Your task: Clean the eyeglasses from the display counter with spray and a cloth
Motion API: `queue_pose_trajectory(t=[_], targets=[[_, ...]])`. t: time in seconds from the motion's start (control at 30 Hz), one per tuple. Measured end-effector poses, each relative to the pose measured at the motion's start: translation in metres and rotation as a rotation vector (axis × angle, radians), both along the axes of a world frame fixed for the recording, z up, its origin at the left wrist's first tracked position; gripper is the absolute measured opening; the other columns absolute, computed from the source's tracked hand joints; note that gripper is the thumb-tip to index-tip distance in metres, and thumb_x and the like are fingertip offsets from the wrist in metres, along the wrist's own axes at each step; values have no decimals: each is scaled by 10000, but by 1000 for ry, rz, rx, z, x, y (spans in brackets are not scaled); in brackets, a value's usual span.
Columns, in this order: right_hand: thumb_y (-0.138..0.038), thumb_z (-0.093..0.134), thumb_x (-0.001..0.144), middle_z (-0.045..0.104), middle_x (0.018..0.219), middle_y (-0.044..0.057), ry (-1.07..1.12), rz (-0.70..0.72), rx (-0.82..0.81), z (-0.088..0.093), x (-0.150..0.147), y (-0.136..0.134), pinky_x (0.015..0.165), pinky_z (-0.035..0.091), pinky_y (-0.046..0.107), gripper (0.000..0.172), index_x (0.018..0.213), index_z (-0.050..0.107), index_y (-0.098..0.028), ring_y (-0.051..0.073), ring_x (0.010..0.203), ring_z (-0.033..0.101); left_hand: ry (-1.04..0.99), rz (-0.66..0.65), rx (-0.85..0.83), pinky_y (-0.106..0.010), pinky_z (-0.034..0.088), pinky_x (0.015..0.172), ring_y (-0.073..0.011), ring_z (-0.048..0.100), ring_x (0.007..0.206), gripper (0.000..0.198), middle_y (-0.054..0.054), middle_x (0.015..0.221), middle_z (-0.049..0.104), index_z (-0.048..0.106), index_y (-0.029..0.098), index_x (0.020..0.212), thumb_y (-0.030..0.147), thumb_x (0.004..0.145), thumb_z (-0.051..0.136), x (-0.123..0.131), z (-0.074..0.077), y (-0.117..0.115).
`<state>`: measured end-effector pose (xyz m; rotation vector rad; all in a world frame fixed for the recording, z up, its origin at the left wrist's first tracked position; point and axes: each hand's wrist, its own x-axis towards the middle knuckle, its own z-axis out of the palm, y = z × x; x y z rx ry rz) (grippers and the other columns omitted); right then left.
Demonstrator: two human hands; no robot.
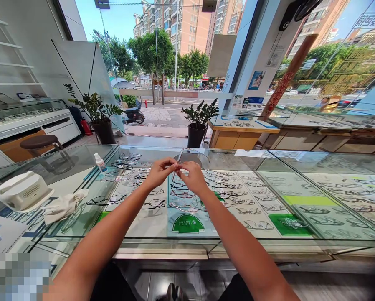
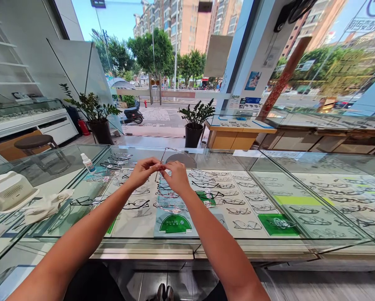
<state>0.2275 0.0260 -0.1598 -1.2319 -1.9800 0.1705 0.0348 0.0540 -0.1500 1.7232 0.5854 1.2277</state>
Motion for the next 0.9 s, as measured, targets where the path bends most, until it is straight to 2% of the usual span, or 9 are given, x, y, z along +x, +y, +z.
queue_pose_trajectory(t=[0.17, 0.43, 0.57, 0.73, 0.9], targets=[[-263, 747, 993, 851, 1037, 68, 37, -51, 39, 0, -1, -1, 887, 450, 436, 105, 992, 851, -249, 285, 956, 690, -10, 7, 0, -330, 580, 832, -204, 714, 913, 403, -92, 941, 769, 799, 156, 932, 558, 913, 822, 2, -1, -2], [-343, 760, 989, 859, 977, 85, 152, -73, 60, 1, -2, -3, 872, 528, 434, 156, 926, 871, -253, 294, 941, 733, -19, 31, 71, -310, 566, 794, -189, 692, 883, 390, -71, 910, 747, 794, 166, 909, 555, 917, 816, 7, 1, -7], [-462, 730, 999, 858, 955, 113, 279, -89, 55, 1, -4, -7, 854, 563, 450, 274, 926, 873, -240, 310, 928, 768, -25, 54, 77, -301, 552, 773, -186, 682, 864, 390, -68, 901, 740, 789, 173, 893, 562, 911, 817, 9, 3, -11], [-590, 769, 925, 872, 980, 128, 441, -111, -44, 1, -7, -8, 873, 607, 464, 369, 950, 866, -235, 321, 922, 806, -27, 31, 75, -305, 555, 780, -186, 678, 853, 399, -72, 899, 743, 782, 178, 884, 575, 907, 816, 11, 5, -14], [-635, 807, 849, 871, 948, 127, 527, -36, -119, 3, -6, -5, 830, 617, 432, 434, 942, 862, -214, 300, 877, 802, -28, 60, 74, -303, 543, 777, -185, 670, 842, 406, -74, 890, 737, 784, 172, 878, 576, 904, 818, 10, 5, -15]])
